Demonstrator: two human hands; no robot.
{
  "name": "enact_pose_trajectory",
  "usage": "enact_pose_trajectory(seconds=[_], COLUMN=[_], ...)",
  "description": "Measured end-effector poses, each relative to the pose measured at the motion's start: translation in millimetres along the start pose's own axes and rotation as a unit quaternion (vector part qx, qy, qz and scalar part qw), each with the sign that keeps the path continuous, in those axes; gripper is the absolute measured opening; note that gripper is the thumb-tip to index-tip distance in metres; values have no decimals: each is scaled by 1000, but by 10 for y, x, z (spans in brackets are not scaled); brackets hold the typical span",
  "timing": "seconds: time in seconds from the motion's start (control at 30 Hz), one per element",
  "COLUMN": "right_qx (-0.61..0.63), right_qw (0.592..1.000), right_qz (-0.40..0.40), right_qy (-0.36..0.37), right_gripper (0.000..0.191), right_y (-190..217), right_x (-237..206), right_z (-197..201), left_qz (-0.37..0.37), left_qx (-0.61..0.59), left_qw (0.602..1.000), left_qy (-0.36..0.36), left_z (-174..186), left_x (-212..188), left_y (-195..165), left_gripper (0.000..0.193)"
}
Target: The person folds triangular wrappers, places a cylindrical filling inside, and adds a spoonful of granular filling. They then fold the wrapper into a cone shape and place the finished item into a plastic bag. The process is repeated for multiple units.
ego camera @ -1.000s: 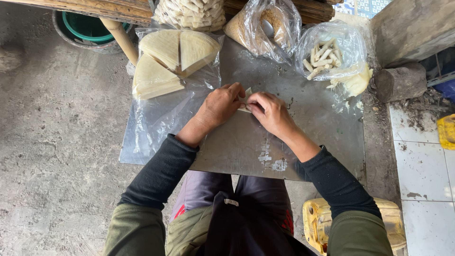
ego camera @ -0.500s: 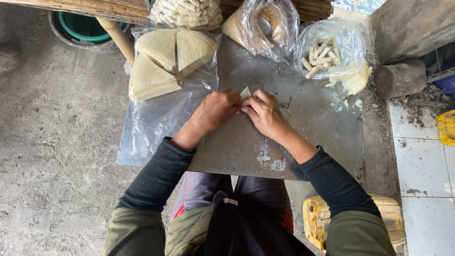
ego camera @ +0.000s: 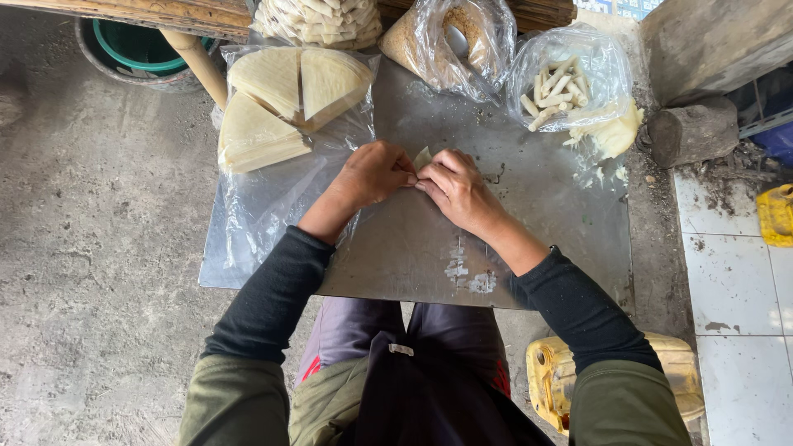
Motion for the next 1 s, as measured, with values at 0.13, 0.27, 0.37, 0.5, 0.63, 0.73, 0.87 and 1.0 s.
enact_pose_trajectory(seconds=[0.13, 0.27, 0.37, 0.5, 0.63, 0.73, 0.87, 1.0], right_qx=[-2, -11, 34, -2, -25, -23, 7, 55], right_qw=[1000, 1000, 999, 999, 1000, 1000, 1000, 997], right_qz=[-14, -3, -40, -36, -12, -19, -19, -50], right_qy=[9, -4, 7, 15, -5, 0, 10, 26], right_gripper=[15, 15, 21, 13, 13, 13, 14, 15], right_y=[-43, -54, -128, -122, -75, -86, -110, -182], right_x=[3, -18, -17, -10, 8, 16, 7, 21], right_z=[-27, -12, 6, 13, 11, -7, 4, -4], left_qz=[-52, -97, -118, -133, -170, -192, -187, -142], left_qx=[16, 39, 75, 108, 115, 119, 144, 150], left_qw=[997, 990, 983, 974, 968, 967, 962, 963], left_qy=[-55, -97, -122, -147, -146, -121, -134, -172], left_z=[41, 3, -51, -80, -36, 19, 4, -45], left_x=[-50, -141, -162, -157, -210, -210, -210, -180], left_y=[-67, -99, -122, -165, -230, -247, -261, -216], left_gripper=[17, 12, 13, 14, 13, 12, 14, 12])
Point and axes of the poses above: each hand's wrist, its own x-axis towards the middle knuckle, its own z-axis out of the back of the hand, y = z × x, the point moved 6 cm from there along x, towards the middle knuckle, and after that the axes turned 4 degrees about -z, right-handed, at the moved point
